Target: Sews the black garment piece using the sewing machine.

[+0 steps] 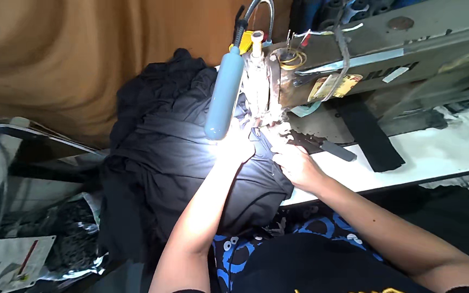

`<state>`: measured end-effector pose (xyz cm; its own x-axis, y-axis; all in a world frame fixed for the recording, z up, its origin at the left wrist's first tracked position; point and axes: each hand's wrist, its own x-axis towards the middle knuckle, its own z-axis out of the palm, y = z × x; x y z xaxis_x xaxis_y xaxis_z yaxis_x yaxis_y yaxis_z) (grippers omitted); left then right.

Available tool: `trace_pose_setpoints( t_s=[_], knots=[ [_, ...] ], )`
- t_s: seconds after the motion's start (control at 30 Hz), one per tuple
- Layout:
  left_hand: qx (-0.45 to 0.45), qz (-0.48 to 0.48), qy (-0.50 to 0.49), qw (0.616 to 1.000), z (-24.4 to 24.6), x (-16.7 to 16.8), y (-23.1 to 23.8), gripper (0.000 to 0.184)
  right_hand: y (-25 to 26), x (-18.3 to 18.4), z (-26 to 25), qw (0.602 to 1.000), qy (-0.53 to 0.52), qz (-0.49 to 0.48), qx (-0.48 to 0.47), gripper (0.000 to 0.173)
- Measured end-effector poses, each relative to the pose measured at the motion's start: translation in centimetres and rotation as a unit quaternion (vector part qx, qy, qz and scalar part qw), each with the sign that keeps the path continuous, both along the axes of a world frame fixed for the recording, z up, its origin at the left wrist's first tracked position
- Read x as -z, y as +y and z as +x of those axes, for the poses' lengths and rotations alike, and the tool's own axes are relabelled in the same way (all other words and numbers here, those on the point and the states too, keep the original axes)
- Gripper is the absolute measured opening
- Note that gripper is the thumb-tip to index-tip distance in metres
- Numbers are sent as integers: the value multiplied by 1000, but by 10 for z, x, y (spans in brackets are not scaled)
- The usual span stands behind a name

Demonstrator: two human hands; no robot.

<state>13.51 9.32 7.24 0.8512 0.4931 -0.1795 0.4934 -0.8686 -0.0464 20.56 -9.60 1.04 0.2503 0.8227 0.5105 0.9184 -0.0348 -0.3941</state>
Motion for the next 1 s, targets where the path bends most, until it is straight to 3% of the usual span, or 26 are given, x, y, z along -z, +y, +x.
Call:
trace_pose_setpoints(
  t_s=[0.27,0.4,0.53,0.83,0.9,1.0],
  knots=[
    [-1,7,-34,999,5,4,3,61,1,-1,1,1000,13,-5,1,19],
    [116,5,-231,966,-33,27,-14,52,-2,1,3,1000,-5,3,-20,21],
    [232,-53,-287,928,-78,46,-16,21,5,0,2,998,-30,-22,-58,20],
    [201,-51,-285,936,-70,39,5,25,4,-11,8,989,-83,-64,-102,12],
    [168,-81,-308,933,-62,26,-10,22,6,-7,7,989,-83,-54,-114,12],
    [175,-193,-373,891,-50,15,-38,26,7,-3,6,990,-73,-17,-116,11]
  ],
)
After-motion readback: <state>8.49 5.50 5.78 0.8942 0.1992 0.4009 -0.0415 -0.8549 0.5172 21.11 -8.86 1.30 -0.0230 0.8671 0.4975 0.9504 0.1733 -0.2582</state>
